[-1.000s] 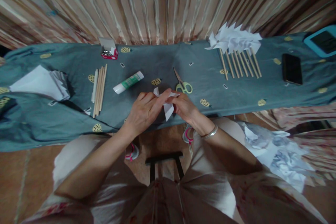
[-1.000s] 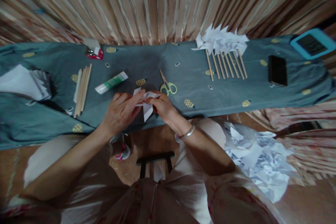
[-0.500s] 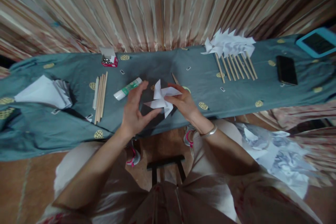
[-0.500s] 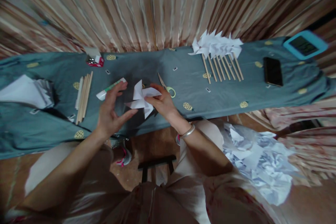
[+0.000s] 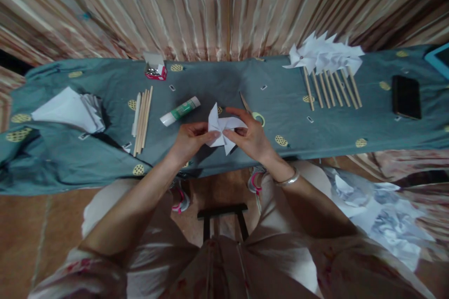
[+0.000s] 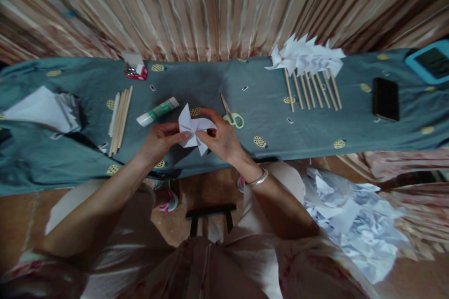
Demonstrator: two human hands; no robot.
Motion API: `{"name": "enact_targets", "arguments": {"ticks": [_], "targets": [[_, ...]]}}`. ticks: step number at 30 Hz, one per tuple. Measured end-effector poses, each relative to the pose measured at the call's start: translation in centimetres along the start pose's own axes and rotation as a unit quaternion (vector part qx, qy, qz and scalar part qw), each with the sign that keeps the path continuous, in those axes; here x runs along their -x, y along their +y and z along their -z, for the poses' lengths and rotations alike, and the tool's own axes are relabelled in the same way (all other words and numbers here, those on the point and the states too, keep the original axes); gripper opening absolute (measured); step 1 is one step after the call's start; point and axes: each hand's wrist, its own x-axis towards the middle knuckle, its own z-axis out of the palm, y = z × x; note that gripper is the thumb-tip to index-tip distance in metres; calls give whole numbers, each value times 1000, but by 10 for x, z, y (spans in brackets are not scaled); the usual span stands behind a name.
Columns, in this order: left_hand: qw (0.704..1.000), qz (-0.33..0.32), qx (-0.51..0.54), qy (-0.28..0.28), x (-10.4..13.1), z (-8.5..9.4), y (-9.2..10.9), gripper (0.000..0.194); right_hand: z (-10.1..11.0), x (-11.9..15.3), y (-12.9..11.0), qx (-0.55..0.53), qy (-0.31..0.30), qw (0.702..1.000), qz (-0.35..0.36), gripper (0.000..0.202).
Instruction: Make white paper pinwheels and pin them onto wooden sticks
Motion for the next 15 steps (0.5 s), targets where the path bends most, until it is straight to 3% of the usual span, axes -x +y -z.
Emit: {"name": "enact_targets", "arguments": {"ticks": [15], "targets": [[999,-3,30,15,-2,-5,-7,25,0,1,3,-1,4,1000,-9,50]]}}
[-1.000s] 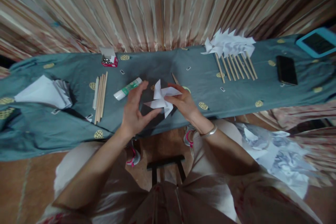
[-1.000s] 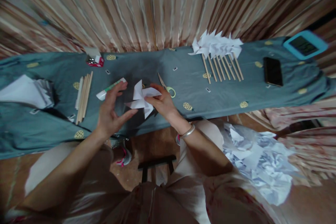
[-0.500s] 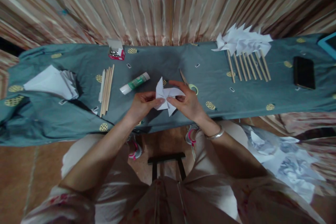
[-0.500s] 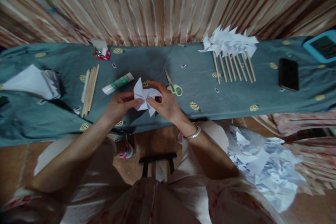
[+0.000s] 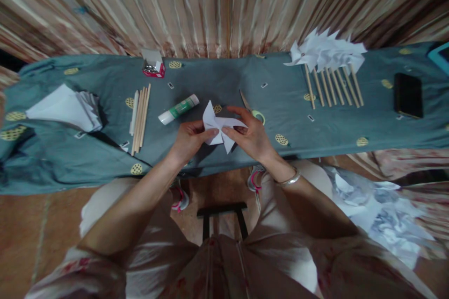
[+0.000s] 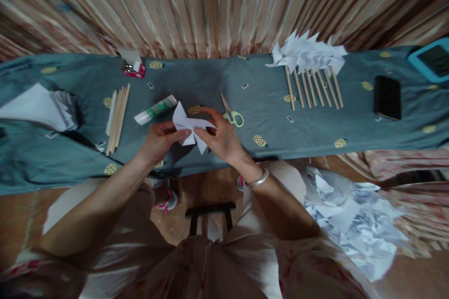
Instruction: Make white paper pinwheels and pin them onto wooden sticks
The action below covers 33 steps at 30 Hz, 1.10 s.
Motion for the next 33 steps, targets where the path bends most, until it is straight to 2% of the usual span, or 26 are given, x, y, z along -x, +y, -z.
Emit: {"name": "enact_targets", "arguments": {"ticks": [7,17,22,29,33], "targets": [[999,5,27,17,-1,-1,-3,26,-1,0,-1,-40,5,999,-15,51],[996,28,82,30,-1,-5,-3,29,-3,-7,-4,-200,2,978,-65,43],[997,21,67,45,1,-6,2,26,-1,-9,-2,-198,7,976,-87,51],[989,37,128,57,0,-8,2,24,1,-6,-1,-195,-58,977,-59,43],[992,26,112,57,1,-9,4,26,-1,-8,6,-187,-34,980,-63,37]]}}
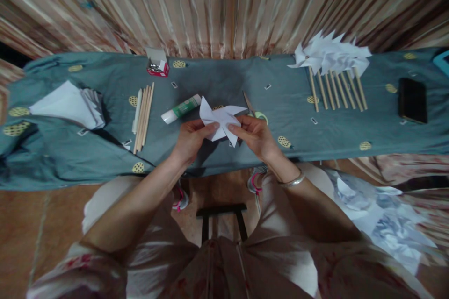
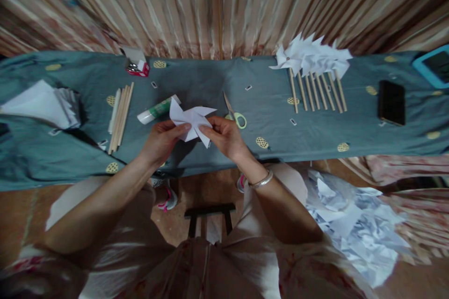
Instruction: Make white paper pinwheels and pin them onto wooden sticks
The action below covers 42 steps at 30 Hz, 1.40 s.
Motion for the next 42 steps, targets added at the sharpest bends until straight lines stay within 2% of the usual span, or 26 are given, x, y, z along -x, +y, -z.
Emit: {"name": "enact_targets", "arguments": {"ticks": [5,9,17,24,30,34,38,42], "targets": [[997,-39,-64,-18,0,3,8,22,2,-1,4,3,-4,1000,-4,34],[996,-27,-85,-21,-2,6,9,22,3,1,3,33,-20,999,-19,33],[997,-6,-71,-13,-1,4,9,22,2,2,-1,67,-39,997,-20,28],[998,-12,-65,-1,0,5,6,21,1,4,-5,109,-60,992,-13,24],[998,-17,-67,2,0,3,4,26,1,3,-4,110,-51,993,-10,24],[997,8,-76,-15,-2,4,8,28,3,2,-4,107,-40,993,-12,25],[996,26,-77,-39,-3,6,10,24,4,2,-4,103,-36,994,-2,25],[996,17,-83,-17,-2,6,8,18,3,3,-4,95,-29,995,-6,30]]}}
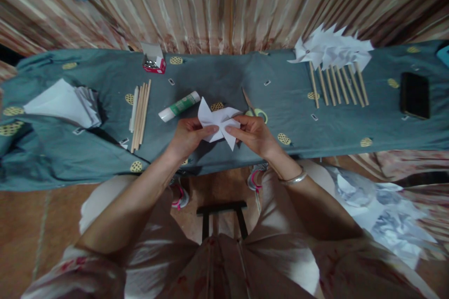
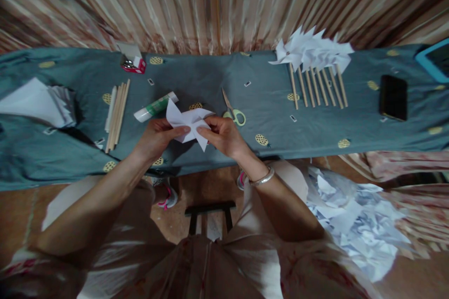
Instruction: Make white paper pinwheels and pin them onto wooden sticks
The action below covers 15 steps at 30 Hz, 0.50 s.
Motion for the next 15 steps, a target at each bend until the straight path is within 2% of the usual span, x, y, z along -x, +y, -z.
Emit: {"name": "enact_targets", "arguments": {"ticks": [6,9,15], "targets": [[1000,4,15,25,-2,1,2,13,3,3,-11,-53,28,998,32,38],[999,6,17,33,-3,2,2,16,9,4,-15,-34,32,997,56,36],[1000,13,8,12,-4,4,3,16,17,11,-17,30,-21,996,84,42]]}}
